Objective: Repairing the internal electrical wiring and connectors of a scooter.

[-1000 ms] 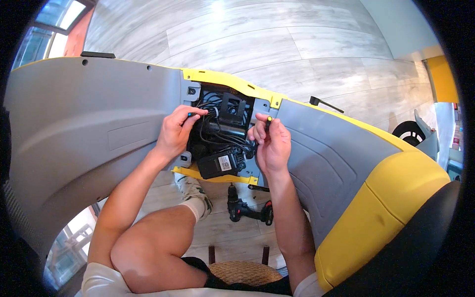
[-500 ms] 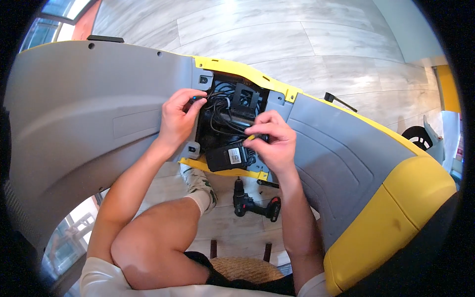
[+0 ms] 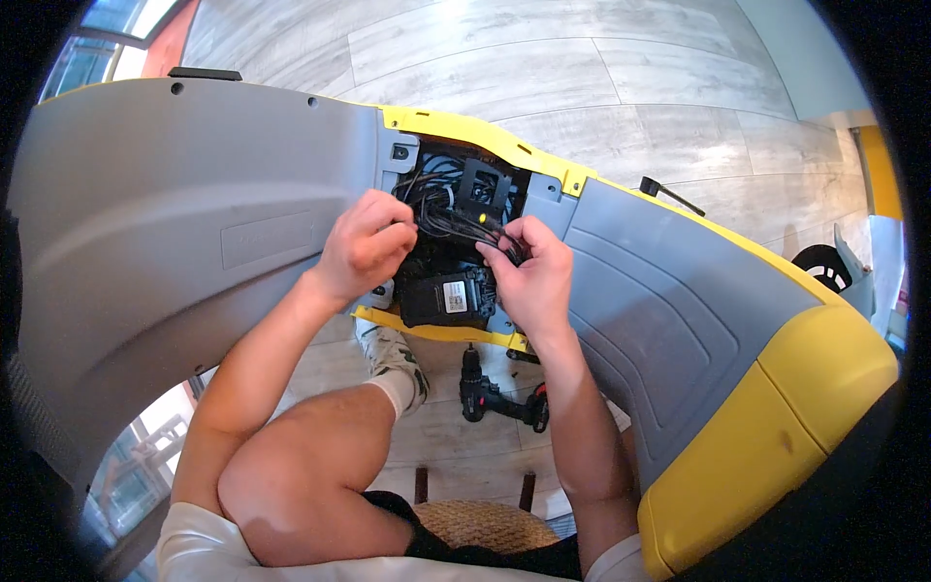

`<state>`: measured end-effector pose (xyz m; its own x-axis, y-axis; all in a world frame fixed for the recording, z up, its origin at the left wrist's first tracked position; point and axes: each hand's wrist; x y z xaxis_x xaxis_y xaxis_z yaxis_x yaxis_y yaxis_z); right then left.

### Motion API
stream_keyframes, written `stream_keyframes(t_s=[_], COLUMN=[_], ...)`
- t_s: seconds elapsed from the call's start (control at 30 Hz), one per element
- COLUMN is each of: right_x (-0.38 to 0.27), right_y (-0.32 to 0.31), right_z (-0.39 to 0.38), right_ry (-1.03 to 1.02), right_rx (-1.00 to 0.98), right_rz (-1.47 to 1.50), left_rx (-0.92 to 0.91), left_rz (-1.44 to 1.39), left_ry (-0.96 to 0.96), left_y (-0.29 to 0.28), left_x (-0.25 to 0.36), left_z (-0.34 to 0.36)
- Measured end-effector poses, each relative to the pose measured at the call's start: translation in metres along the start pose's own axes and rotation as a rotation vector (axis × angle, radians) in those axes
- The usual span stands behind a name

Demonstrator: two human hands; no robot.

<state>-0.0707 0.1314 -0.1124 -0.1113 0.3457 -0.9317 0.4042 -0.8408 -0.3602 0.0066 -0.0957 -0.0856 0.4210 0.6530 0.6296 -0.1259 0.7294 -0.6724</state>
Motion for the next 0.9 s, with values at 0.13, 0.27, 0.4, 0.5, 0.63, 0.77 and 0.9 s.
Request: stream_keyframes(t_s=[0.13,0.27,0.4,0.5,0.63,0.77,0.9], right_x=[-0.003,-0.008,-0.008,-0.009,-0.012,-0.012,-0.010], right_y=[-0.002,0.002,0.007,0.010,0.014,0.016,0.015], right_z=[0.001,0.001,0.004,0.008,0.011,0.013,0.013], right_ry=[0.043,0.080,0.086,0.078,0.087,0.133,0.135], right_rx=[-0.049,-0.021,0.010,0.065,0.125,0.121,0.123], right_rz=[0.057,0.154,0.156,0.149,0.145,0.180,0.190], left_rx=[0.210,0.339,0.042,-0.107,-0.135,-0.173,-0.150], left_rz=[-0.290,-0.423,-0.223,-0.152,-0.071,-0.021,-0.035], left_ry=[-0.376,-0.487,-0.280,-0.209,-0.178,-0.157,-0.154], left_y=[0.014,0.018,0.010,0.012,0.016,0.015,0.017], left_x=[0.008,0.007,-0.003,-0.005,-0.009,-0.014,-0.012], left_z=[-0.002,-0.004,-0.008,-0.010,-0.013,-0.016,-0.014])
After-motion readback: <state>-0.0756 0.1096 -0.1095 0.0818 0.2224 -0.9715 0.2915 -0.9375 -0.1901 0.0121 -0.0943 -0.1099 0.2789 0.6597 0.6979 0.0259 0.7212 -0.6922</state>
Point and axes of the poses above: each hand's wrist, its own z-axis towards the middle knuckle, its own y-axis out of the palm, x = y × z, and after that the axes turned 10 degrees about -z, right-handed
